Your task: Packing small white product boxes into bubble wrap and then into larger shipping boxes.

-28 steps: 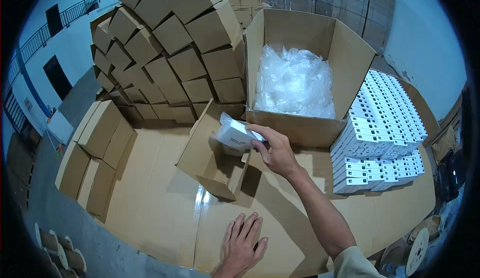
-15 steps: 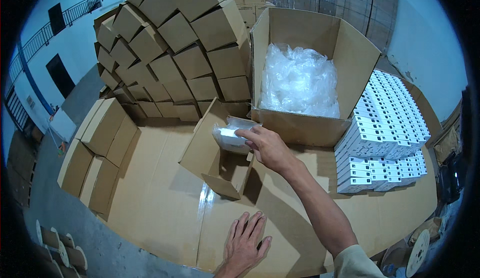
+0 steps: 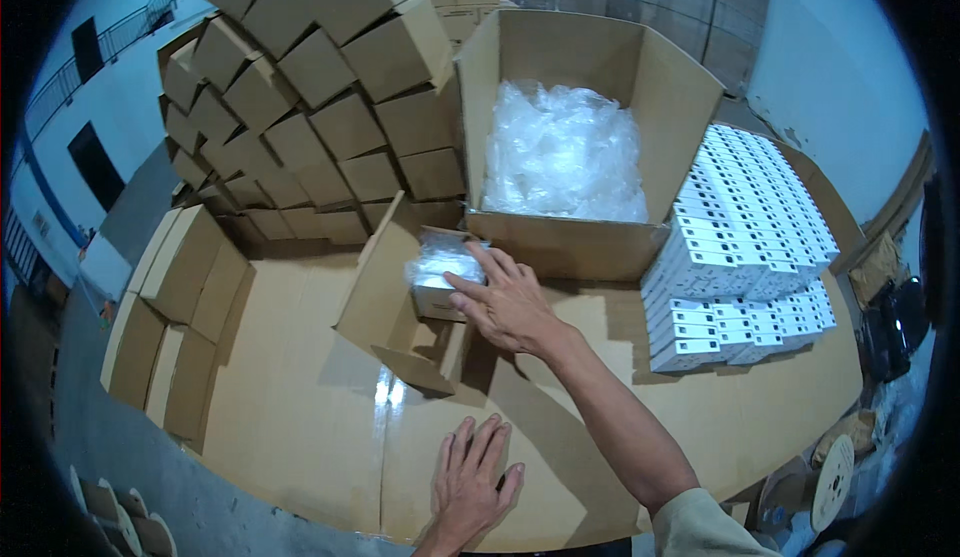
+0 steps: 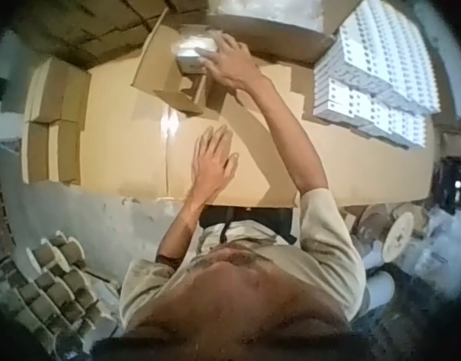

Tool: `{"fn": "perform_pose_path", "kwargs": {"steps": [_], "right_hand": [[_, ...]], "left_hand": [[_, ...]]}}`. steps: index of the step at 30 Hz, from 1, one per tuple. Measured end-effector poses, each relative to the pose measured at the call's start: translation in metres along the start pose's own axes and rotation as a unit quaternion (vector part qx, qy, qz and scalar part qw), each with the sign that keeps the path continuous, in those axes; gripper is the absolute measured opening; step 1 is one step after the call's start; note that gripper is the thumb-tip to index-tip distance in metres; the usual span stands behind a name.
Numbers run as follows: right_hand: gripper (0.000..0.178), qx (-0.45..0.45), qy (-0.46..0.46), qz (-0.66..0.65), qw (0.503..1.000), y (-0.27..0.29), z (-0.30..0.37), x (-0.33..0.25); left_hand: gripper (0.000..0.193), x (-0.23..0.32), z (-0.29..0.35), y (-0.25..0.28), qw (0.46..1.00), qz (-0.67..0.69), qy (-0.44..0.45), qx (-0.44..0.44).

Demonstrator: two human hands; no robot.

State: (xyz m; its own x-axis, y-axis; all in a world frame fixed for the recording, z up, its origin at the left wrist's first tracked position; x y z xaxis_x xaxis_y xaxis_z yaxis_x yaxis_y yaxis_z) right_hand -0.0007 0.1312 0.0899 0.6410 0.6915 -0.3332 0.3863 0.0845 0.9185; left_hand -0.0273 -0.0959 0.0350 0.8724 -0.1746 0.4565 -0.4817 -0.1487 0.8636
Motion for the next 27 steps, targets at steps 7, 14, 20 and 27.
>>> {"fn": "perform_pose_path", "kwargs": {"steps": [7, 14, 20, 27], "right_hand": [[0.059, 0.027, 0.020, -0.094, 0.995, -0.001, 0.020, 0.002], [0.059, 0.005, -0.007, -0.125, 0.992, 0.019, 0.085, 0.007], [0.061, -0.015, -0.027, -0.108, 0.994, 0.045, 0.169, 0.024], [0.048, -0.034, -0.079, -0.096, 0.992, 0.106, 0.285, 0.071]], "left_hand": [[0.061, 0.001, -0.012, -0.008, 0.999, -0.033, -0.024, -0.002], [0.059, 0.000, -0.057, -0.032, 0.999, -0.012, -0.046, -0.024], [0.054, 0.000, -0.110, -0.040, 0.992, 0.002, -0.122, 0.027], [0.051, 0.009, -0.156, -0.049, 0.994, 0.019, -0.109, -0.015]]}}
Point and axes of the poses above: each hand's wrist, its own z-axis away from the middle knuckle, its own y-axis out of the back of the hand, x = y × z, the point moved 7 cm from there along -z, towards the middle knuckle, and after that the axes turned 2 degrees about -y, right-handed, at the moved point
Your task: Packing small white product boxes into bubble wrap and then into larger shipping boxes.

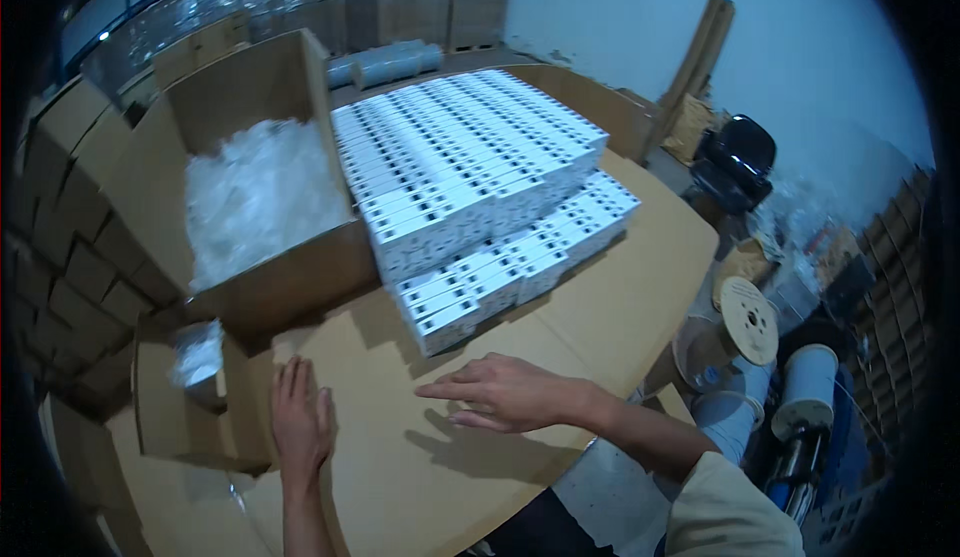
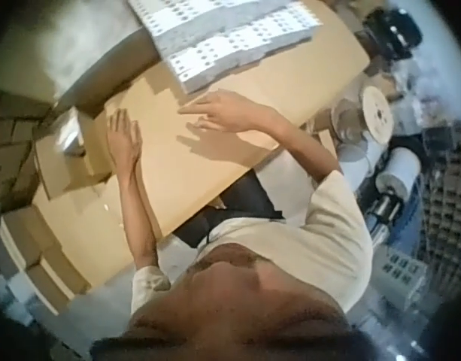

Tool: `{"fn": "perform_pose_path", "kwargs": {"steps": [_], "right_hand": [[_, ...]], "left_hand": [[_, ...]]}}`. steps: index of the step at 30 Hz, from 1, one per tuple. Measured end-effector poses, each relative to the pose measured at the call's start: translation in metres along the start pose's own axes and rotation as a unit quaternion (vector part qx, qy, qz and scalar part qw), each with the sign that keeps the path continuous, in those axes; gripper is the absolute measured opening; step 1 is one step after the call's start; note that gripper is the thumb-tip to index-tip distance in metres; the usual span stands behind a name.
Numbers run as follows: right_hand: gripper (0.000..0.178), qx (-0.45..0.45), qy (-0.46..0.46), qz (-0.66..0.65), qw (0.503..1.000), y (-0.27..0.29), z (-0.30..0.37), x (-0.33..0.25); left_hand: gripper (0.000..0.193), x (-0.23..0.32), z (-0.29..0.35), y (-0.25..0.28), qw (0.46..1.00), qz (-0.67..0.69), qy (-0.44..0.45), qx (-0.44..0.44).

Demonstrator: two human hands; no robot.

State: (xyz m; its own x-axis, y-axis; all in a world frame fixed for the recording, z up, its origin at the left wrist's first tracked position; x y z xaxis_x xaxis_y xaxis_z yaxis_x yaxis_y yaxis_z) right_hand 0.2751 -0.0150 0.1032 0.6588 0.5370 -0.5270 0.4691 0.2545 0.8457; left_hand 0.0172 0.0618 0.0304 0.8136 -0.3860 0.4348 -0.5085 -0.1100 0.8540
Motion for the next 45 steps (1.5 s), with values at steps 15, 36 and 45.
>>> {"fn": "perform_pose_path", "kwargs": {"steps": [15, 36, 45], "right_hand": [[0.054, 0.210, -0.411, 0.114, 0.880, 0.163, 0.213, 0.268], [0.069, 0.427, -0.335, 0.256, 0.800, 0.167, 0.233, 0.333], [0.033, 0.408, -0.395, 0.151, 0.809, 0.167, 0.239, 0.328]], "left_hand": [[0.055, 0.015, -0.007, 0.002, 0.993, -0.097, -0.049, -0.056], [0.051, 0.022, -0.010, -0.002, 0.988, -0.129, -0.083, -0.030], [0.052, 0.015, -0.006, 0.004, 0.992, -0.108, -0.054, -0.029]]}}
Point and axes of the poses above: each hand's wrist, its own z-axis away from the middle knuckle, its own y-axis out of the back of the hand, x = y × z, the point moved 7 cm from there along -z, towards the middle knuckle, and after that the axes turned 2 degrees about -y, right-handed, at the moved point
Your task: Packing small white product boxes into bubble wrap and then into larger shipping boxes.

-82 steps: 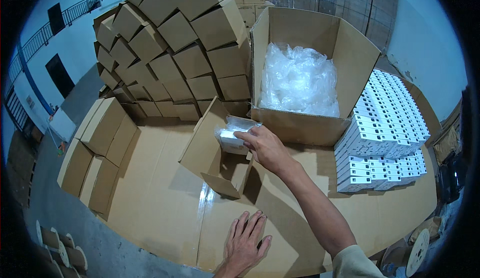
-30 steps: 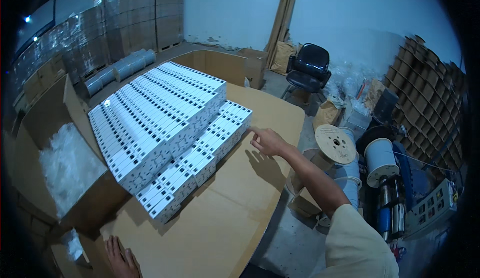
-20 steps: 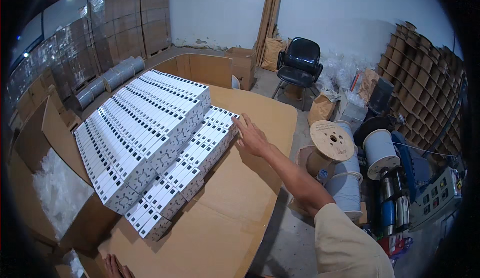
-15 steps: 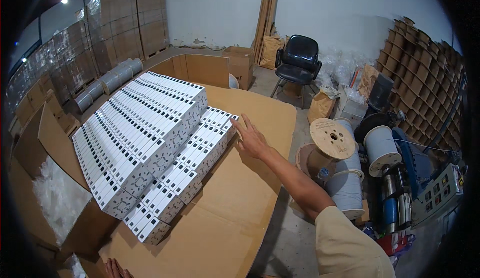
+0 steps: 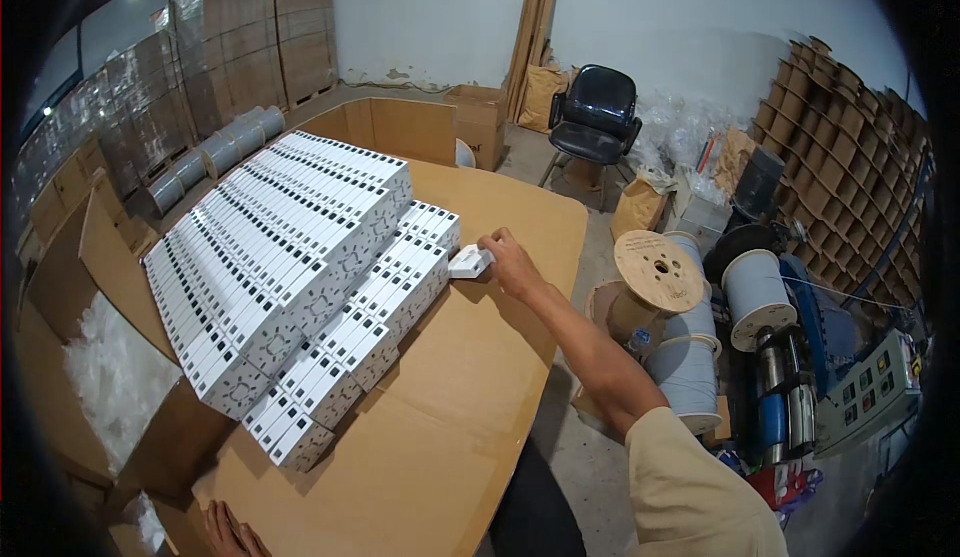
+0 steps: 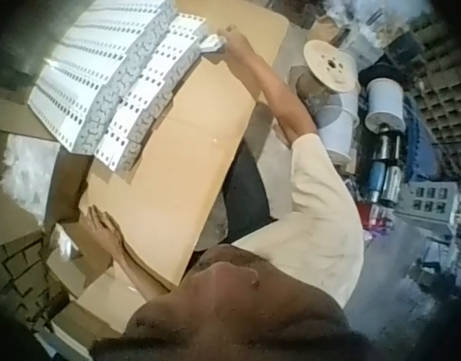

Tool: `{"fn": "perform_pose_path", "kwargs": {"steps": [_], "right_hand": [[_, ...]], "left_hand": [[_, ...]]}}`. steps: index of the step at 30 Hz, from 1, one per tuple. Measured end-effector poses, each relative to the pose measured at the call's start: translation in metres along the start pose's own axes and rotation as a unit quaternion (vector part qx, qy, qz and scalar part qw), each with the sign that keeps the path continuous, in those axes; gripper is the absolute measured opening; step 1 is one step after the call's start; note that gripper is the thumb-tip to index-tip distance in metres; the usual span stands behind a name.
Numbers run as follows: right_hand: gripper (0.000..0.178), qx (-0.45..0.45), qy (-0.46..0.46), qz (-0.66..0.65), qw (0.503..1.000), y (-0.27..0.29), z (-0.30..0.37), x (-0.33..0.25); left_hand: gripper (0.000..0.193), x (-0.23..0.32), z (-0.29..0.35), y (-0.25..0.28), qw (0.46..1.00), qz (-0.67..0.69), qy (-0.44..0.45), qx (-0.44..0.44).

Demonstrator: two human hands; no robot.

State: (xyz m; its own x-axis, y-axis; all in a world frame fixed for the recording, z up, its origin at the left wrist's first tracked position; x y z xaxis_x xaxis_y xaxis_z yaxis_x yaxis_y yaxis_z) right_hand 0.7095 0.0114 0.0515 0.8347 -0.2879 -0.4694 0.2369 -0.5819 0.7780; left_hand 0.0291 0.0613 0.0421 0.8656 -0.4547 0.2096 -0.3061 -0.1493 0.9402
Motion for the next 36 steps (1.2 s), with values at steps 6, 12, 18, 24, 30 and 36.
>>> {"fn": "perform_pose_path", "kwargs": {"steps": [6, 12, 18, 24, 30, 36], "right_hand": [[0.032, -0.037, 0.040, 0.050, 0.997, 0.032, 0.028, -0.031], [0.024, -0.068, 0.083, -0.012, 0.994, 0.047, 0.067, -0.108], [0.027, -0.128, 0.095, -0.083, 0.984, 0.031, 0.102, -0.183], [0.027, -0.247, 0.110, -0.120, 0.955, -0.007, 0.141, -0.278], [0.028, -0.274, 0.229, -0.173, 0.918, -0.049, 0.190, -0.381], [0.029, -0.327, 0.269, -0.194, 0.885, -0.103, 0.213, -0.465]], "left_hand": [[0.051, 0.000, 0.000, -0.002, 1.000, 0.004, 0.026, -0.009], [0.041, -0.020, -0.006, -0.014, 0.993, 0.078, 0.091, 0.008], [0.039, -0.017, -0.009, -0.004, 0.987, 0.134, 0.085, 0.027], [0.039, -0.023, -0.003, 0.006, 0.989, 0.119, 0.061, 0.056], [0.023, -0.013, -0.008, 0.021, 0.935, 0.337, 0.114, 0.018], [0.031, -0.032, 0.002, -0.001, 0.791, 0.587, 0.170, -0.029]]}}
Point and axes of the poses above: each hand's wrist, its own z-axis away from the middle knuckle, its own y-axis out of the back of the hand, x = y × z, the point moved 7 cm from there along -z, towards the middle knuckle, and after that the axes turned 2 degrees about -y, right-handed, at the moved point
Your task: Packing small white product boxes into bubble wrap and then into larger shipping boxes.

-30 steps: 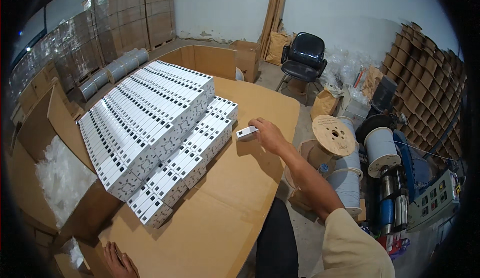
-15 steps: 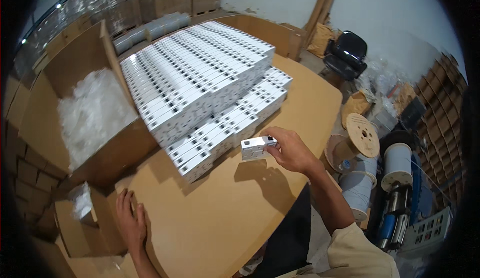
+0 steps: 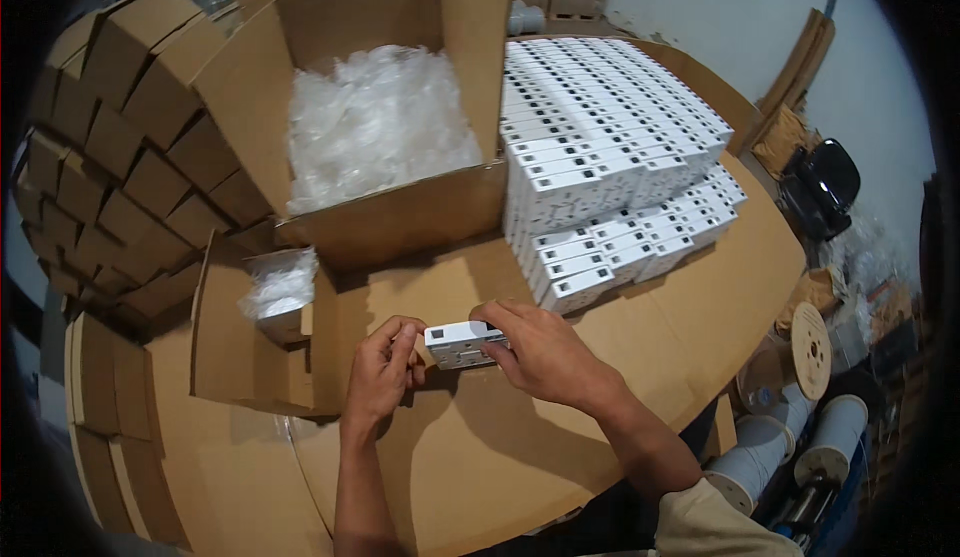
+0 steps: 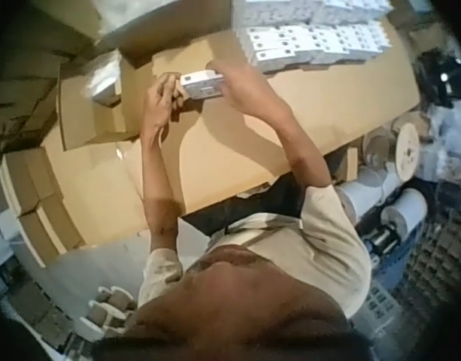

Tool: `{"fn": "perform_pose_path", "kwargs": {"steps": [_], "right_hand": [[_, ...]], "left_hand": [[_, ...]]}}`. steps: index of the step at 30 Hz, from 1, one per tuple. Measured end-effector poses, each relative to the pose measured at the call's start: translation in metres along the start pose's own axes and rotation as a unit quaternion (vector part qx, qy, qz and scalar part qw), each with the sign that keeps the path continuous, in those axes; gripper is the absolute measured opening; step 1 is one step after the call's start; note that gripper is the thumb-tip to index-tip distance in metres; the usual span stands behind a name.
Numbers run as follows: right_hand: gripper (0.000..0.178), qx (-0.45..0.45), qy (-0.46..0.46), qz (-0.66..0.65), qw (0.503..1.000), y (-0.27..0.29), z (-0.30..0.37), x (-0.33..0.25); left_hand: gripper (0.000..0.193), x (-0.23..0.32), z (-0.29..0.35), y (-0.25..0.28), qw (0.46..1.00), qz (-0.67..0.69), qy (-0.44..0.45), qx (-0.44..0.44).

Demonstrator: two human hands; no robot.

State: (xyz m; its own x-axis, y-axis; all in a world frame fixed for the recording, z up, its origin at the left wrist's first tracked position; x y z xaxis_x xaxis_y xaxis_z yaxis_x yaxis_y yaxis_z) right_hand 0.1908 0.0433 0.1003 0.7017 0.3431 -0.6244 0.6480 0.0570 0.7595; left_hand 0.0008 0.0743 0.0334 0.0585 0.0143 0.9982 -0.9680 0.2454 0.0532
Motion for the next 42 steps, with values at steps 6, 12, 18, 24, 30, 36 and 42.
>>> {"fn": "perform_pose_path", "kwargs": {"steps": [6, 12, 18, 24, 30, 36, 42], "right_hand": [[0.027, 0.011, 0.037, -0.023, 0.999, -0.026, -0.028, -0.005], [0.031, 0.087, 0.024, -0.137, 0.986, -0.028, -0.023, 0.007], [0.023, 0.155, 0.010, -0.303, 0.940, -0.040, -0.027, 0.037], [0.026, 0.174, -0.016, -0.331, 0.927, -0.058, -0.033, 0.066], [0.045, 0.132, -0.042, -0.271, 0.953, -0.063, -0.041, 0.075], [0.045, 0.117, -0.043, -0.244, 0.962, -0.062, -0.040, 0.073], [0.042, 0.103, -0.055, -0.199, 0.973, -0.060, -0.039, 0.073]], "left_hand": [[0.034, -0.006, -0.002, 0.016, 0.998, 0.017, 0.021, 0.049], [0.027, -0.008, -0.006, 0.018, 0.995, 0.050, 0.036, 0.078], [0.022, -0.020, -0.015, 0.018, 0.996, 0.038, -0.017, 0.079], [0.037, -0.020, -0.015, 0.014, 0.987, 0.052, -0.061, 0.140], [0.039, -0.012, -0.019, 0.016, 0.976, -0.146, -0.086, 0.138], [0.034, -0.015, -0.017, 0.015, 0.979, -0.139, -0.060, 0.135], [0.032, -0.011, -0.016, 0.014, 0.974, -0.179, -0.060, 0.127]]}}
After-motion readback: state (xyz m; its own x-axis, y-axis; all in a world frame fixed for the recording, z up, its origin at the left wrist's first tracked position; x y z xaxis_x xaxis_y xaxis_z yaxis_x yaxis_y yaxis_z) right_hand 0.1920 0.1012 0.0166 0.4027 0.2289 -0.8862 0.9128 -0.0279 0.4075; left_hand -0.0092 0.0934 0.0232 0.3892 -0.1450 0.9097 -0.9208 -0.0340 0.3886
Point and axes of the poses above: each hand's wrist, its own z-axis away from the middle knuckle, its own y-axis out of the back of the hand, x = y × z, the point moved 7 cm from there along -z, towards the middle knuckle, and after that the axes turned 2 degrees about -y, right-handed, at the moved point
